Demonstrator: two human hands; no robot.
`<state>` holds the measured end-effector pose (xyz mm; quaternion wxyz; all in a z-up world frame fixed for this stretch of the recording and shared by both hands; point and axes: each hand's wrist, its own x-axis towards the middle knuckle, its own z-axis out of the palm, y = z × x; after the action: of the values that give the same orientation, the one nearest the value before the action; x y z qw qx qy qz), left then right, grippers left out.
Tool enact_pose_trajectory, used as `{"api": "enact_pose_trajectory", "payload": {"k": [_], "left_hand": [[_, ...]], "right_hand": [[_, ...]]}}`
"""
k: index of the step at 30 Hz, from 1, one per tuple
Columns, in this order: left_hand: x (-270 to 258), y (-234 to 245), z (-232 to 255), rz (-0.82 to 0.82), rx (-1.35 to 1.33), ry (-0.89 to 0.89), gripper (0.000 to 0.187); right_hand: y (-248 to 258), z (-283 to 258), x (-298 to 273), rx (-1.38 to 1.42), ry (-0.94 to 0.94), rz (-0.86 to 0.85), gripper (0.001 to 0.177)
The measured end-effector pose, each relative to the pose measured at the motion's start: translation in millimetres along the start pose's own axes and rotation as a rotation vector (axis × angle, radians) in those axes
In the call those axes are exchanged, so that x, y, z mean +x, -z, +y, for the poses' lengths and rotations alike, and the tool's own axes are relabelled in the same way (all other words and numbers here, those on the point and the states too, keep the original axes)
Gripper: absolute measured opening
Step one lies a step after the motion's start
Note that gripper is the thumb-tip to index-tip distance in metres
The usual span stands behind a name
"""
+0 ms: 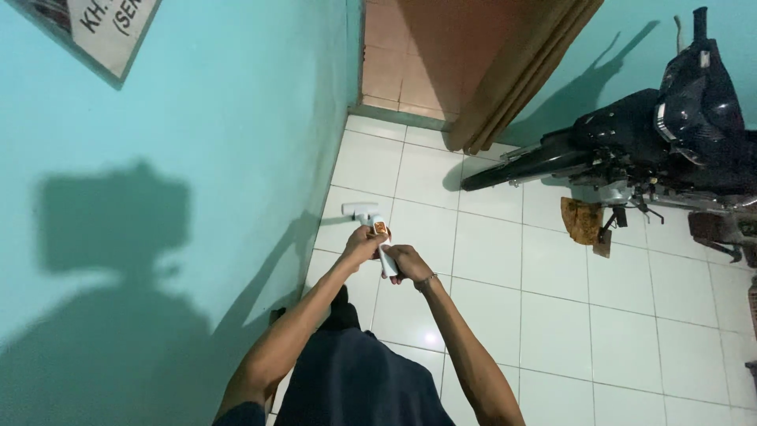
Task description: The person uses a handheld cordless vacuum to clean a tiled floor in a room. They move the vacuum in overlapping passes across the floor, including along walls and around a parked motorcycle and a storage cabinet.
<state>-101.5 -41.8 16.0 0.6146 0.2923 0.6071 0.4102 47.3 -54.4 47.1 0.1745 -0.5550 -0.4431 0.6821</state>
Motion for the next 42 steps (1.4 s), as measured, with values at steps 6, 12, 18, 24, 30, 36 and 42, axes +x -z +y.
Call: {"api": "enact_pose_trajectory", "payload": {"k": [6,12,18,24,30,36,42], "left_hand": [[-20.7,-3.6,3.4,0.034,0.046,0.034,0.045],[-21.4,5.3,20.1,0.052,0.027,0.031,0.048],[22.7,25.0,19.2,0.062,0.078,0.011,0.046],[109.6,45.2,12.0,0.043,0.183,-0.008,0.051],[122.3,42.7,21.5,0.011,0.288,0.002,0.051],[87.3,41.2,-25.1,0.004,0.220,-0.014,0.052],[-26.8,38.8,-36.7,-0.004,0.122,0.074,0.055]], "right_hand": [[-8.4,-12.3,-33.3,0.010,0.002,0.021,0.040],[-16.8,-10.7,-8.5,-0.008,-0.006,0.074,0.038],[-36.8,-32.6,23.2,-0.024,-0.026,0.147,0.038],[-31.6,-18.2,125.3,-0.067,-0.019,0.174,0.046],[-32.4,-28.3,127.7,-0.078,-0.077,0.264,0.045],[-34.8,26.2,93.6,-0.016,-0.056,0.228,0.043],[-70.1,32.2,-17.7,-0.070,-0.065,0.214,0.043]]}}
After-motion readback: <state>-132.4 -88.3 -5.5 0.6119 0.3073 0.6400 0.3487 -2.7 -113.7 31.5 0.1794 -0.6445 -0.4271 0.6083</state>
